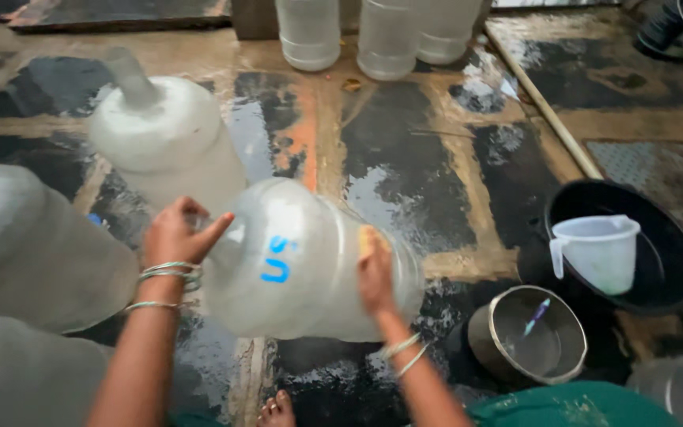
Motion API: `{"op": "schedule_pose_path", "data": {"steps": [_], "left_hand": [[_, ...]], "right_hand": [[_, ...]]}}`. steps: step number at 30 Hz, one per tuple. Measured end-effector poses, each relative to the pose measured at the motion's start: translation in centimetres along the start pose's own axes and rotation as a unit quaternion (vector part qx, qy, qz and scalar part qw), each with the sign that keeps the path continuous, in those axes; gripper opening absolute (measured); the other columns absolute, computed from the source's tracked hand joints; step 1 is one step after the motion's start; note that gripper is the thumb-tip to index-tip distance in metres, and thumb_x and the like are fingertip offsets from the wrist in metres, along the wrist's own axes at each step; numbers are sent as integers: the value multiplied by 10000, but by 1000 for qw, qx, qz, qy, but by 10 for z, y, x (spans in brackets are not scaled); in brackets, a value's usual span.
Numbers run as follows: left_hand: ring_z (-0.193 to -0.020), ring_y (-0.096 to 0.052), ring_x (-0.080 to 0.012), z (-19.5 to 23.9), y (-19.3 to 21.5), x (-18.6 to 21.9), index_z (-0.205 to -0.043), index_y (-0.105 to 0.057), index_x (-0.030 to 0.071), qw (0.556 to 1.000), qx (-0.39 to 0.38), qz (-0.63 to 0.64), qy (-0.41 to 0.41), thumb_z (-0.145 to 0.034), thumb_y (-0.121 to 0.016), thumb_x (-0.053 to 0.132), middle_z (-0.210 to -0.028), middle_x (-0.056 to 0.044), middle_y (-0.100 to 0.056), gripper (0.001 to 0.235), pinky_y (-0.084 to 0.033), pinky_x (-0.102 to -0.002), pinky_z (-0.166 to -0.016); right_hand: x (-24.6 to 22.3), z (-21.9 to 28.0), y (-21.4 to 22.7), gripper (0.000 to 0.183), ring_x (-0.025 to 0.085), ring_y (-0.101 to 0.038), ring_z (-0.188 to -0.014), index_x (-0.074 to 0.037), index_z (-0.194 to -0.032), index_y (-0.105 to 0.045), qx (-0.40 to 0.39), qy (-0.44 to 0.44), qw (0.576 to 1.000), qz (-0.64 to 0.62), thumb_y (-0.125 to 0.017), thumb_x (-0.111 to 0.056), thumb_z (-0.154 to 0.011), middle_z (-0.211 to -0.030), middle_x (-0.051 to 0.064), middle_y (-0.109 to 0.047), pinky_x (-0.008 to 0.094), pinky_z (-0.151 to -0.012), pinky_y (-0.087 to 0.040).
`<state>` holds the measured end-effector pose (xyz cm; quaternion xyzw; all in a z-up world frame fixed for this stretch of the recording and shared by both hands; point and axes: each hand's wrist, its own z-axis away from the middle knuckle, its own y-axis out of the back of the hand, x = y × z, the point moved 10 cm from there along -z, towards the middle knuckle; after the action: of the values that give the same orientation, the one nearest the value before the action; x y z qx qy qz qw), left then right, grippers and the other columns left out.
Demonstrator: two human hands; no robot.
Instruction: The person cleans a large plastic water dispenser bottle by first scrubbing the neck with a toothbrush, then wiping the exterior with a yellow sponge. The person rotates the bottle to clean different sides and places it upright after cleaning.
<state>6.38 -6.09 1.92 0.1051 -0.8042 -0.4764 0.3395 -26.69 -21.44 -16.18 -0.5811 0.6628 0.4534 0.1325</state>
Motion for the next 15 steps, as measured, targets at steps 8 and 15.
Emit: {"op": "schedule_pose_path", "data": {"steps": [8,15], "left_hand": [[-824,-719,-325,-4,6,29,-897,-703,101,994,-18,79,-69,-708,-820,432,-896,-132,-739,399,-560,-448,-760],[-862,-703,-351,7,6,43,-886,-707,94,996,7,85,-34,-706,-788,349,-936,-137,-738,323,-555,-454,-778]], "right_hand": [[-102,-82,-4,937,296,-460,-1479,-24,-1515,-471,-70,-45,988,-131,-118,-732,-1014,-1544,173,-529,365,-1260,-296],[-56,-138,-54,1090,245,-441,-1454,-16,-1521,-437,-308,-292,855,-299,3,-807,-914,-1541,141,-527,359,-1201,-221]]}}
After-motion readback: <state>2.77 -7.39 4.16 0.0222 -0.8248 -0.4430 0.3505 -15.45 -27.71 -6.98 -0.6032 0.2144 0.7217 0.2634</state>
